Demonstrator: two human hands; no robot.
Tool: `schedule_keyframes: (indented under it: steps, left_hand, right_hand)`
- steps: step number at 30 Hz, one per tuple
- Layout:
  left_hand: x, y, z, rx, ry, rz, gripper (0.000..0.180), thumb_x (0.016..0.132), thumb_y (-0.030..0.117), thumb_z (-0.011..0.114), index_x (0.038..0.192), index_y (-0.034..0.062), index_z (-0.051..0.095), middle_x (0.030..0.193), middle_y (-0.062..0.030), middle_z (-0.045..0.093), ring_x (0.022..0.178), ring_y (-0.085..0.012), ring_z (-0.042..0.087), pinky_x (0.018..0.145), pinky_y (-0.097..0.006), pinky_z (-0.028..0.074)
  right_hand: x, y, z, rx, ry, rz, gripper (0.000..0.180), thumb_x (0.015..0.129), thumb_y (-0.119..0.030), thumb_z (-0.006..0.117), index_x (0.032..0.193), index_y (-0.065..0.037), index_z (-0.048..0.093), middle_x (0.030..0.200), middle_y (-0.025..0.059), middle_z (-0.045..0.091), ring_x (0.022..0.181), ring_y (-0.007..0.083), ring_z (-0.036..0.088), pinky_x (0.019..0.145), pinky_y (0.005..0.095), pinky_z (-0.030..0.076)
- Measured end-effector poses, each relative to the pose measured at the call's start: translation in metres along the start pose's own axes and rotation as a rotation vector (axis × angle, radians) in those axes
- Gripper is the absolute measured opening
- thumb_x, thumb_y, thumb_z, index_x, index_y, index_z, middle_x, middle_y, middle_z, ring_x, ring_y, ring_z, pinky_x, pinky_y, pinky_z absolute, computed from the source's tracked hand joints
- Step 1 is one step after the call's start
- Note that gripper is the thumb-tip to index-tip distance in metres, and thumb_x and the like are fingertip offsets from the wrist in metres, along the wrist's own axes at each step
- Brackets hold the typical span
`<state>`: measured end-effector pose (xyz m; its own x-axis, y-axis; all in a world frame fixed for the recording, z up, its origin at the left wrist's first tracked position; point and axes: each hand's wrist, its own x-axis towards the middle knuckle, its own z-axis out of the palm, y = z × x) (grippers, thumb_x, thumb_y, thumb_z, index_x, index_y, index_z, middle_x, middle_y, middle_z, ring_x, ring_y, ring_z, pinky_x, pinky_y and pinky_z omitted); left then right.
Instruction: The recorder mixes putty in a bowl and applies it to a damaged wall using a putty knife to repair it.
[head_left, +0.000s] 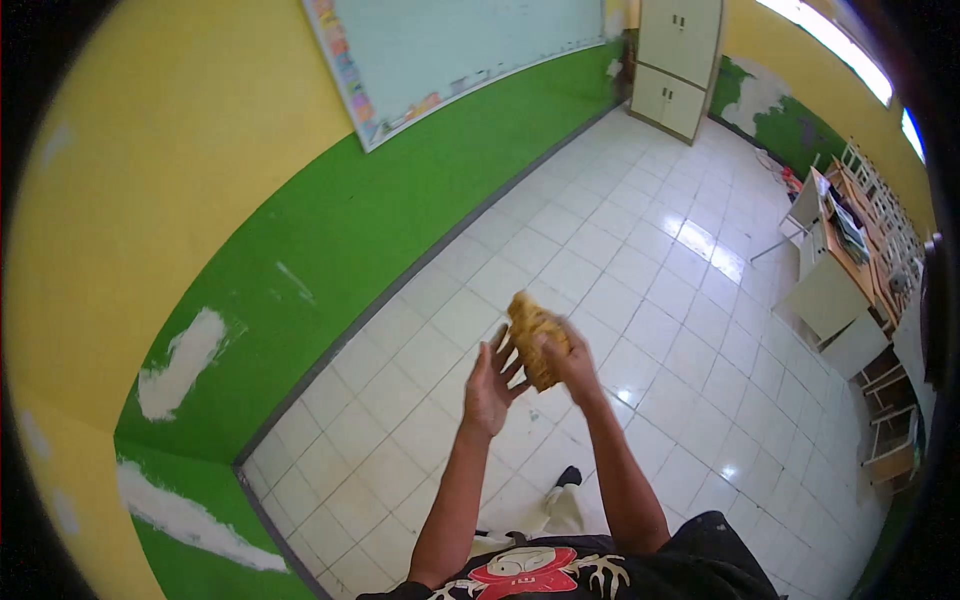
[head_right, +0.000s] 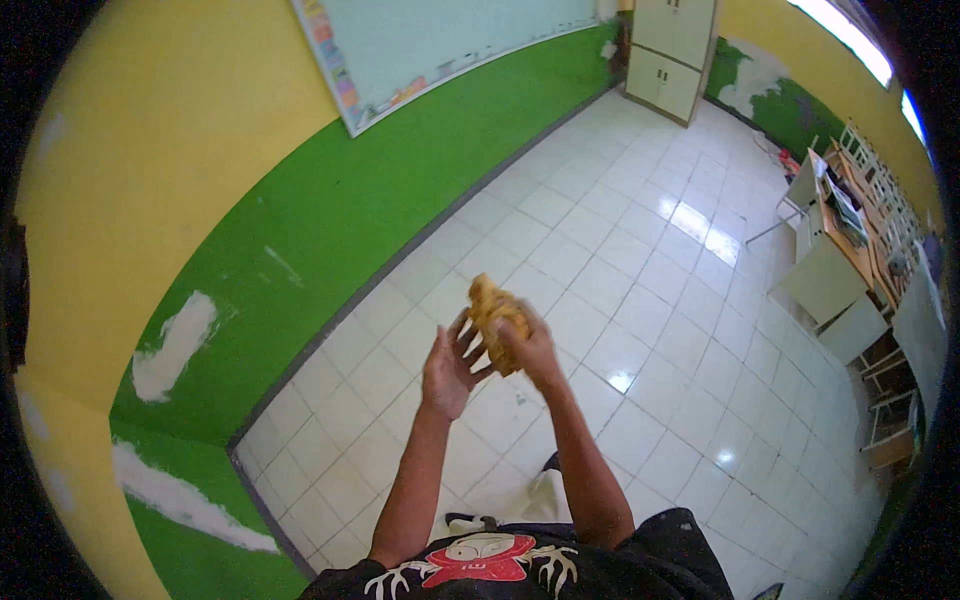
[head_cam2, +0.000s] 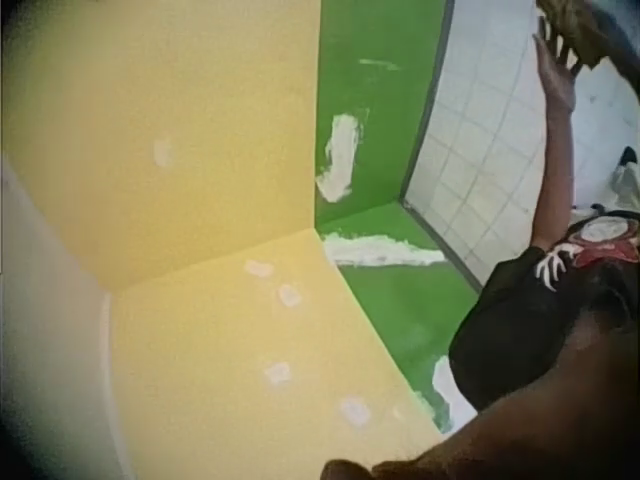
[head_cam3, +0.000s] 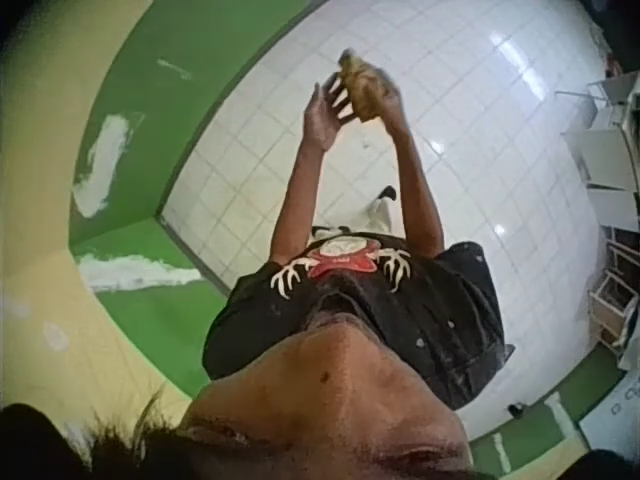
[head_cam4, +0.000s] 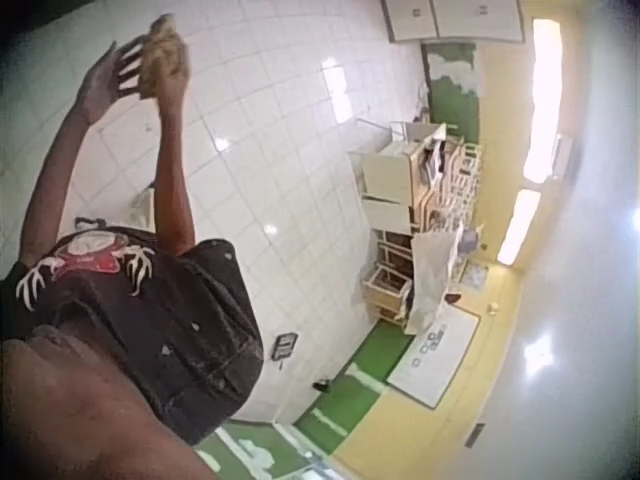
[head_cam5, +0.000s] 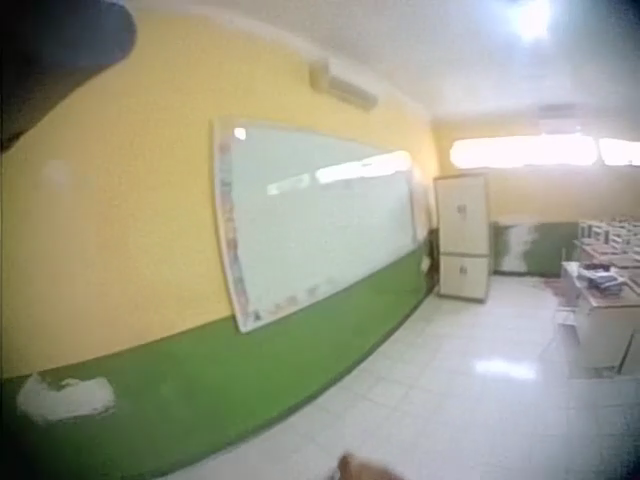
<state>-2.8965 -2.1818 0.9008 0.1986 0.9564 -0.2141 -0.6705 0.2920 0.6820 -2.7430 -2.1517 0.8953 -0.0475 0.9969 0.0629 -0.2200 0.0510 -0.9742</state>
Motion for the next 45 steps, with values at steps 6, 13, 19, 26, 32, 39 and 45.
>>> schedule_keyframes:
  steps: [6, 13, 19, 26, 32, 39, 45]
  left_hand:
    - [0.086, -0.080, 0.103, -0.156, -0.124, -0.057, 0.057, 0.101, 0.051, 0.038, 0.140, 0.0099, 0.040, 0.129, -0.0055, 0.054, 0.119, -0.0183, 0.052, 0.100, -0.035, 0.044]
    - [0.191, -0.134, 0.206, 0.004, -0.152, -0.229, 0.071, 0.097, 0.062, 0.029, 0.146, 0.0105, 0.033, 0.137, -0.0071, 0.050, 0.122, -0.0212, 0.051, 0.101, -0.040, 0.040]
    - [0.287, -0.162, 0.282, -0.129, -0.396, -0.413, 0.071, 0.097, 0.059, 0.033, 0.144, 0.0067, 0.037, 0.136, -0.0146, 0.053, 0.122, -0.0300, 0.054, 0.102, -0.048, 0.044]
    - [0.438, -0.198, 0.334, -0.039, -0.409, -0.372, 0.065, 0.097, 0.057, 0.038, 0.142, 0.0097, 0.040, 0.138, -0.0128, 0.050, 0.118, -0.0301, 0.055, 0.100, -0.053, 0.044]
    - [0.545, -0.241, 0.408, 0.038, -0.369, -0.453, 0.045, 0.102, 0.040, 0.035, 0.136, 0.0126, 0.045, 0.128, -0.0026, 0.054, 0.114, -0.0154, 0.055, 0.097, -0.030, 0.047]
    - [0.656, -0.265, 0.490, 0.053, -0.395, -0.492, 0.042, 0.104, 0.037, 0.033, 0.134, 0.0105, 0.046, 0.127, -0.0024, 0.055, 0.115, -0.0157, 0.054, 0.100, -0.031, 0.044]
    - [0.760, -0.289, 0.561, 0.207, -0.507, -0.468, 0.045, 0.103, 0.043, 0.035, 0.131, 0.0106, 0.049, 0.124, -0.0002, 0.055, 0.116, -0.0139, 0.051, 0.099, -0.032, 0.043]
  right_hand:
    - [0.020, -0.027, -0.089, -1.148, 0.342, -0.526, 0.051, 0.079, -0.028, 0.073, 0.125, -0.014, 0.057, 0.125, 0.0196, 0.054, 0.107, 0.0401, 0.050, 0.089, 0.0452, 0.045]
    - [0.110, -0.058, -0.233, -0.717, 0.529, -0.414, 0.039, 0.078, -0.025, 0.074, 0.112, -0.009, 0.062, 0.108, 0.0183, 0.062, 0.090, 0.0356, 0.063, 0.076, 0.0434, 0.052]
    - [0.183, -0.080, -0.359, -0.154, 0.694, -0.195, 0.029, 0.086, -0.022, 0.071, 0.104, -0.002, 0.061, 0.091, 0.0114, 0.067, 0.079, 0.0158, 0.065, 0.069, 0.0306, 0.053]
    - [0.255, -0.117, -0.446, 0.177, 0.672, -0.336, 0.028, 0.092, -0.019, 0.064, 0.114, -0.003, 0.059, 0.105, 0.0077, 0.063, 0.093, 0.0151, 0.062, 0.078, 0.0285, 0.053]
    - [0.348, -0.102, -0.484, -0.596, 0.710, -0.367, 0.048, 0.088, -0.024, 0.066, 0.130, -0.007, 0.052, 0.134, 0.0173, 0.050, 0.130, 0.0333, 0.039, 0.110, 0.0446, 0.030]
    - [0.454, -0.124, -0.578, -0.621, 0.942, -0.536, 0.042, 0.084, -0.009, 0.062, 0.124, -0.005, 0.054, 0.127, 0.0189, 0.052, 0.117, 0.0352, 0.050, 0.100, 0.0435, 0.040]
    - [0.553, -0.144, -0.674, -0.369, 1.116, -0.653, 0.033, 0.087, -0.010, 0.062, 0.117, 0.001, 0.056, 0.117, 0.0175, 0.059, 0.106, 0.0282, 0.058, 0.091, 0.0372, 0.047]
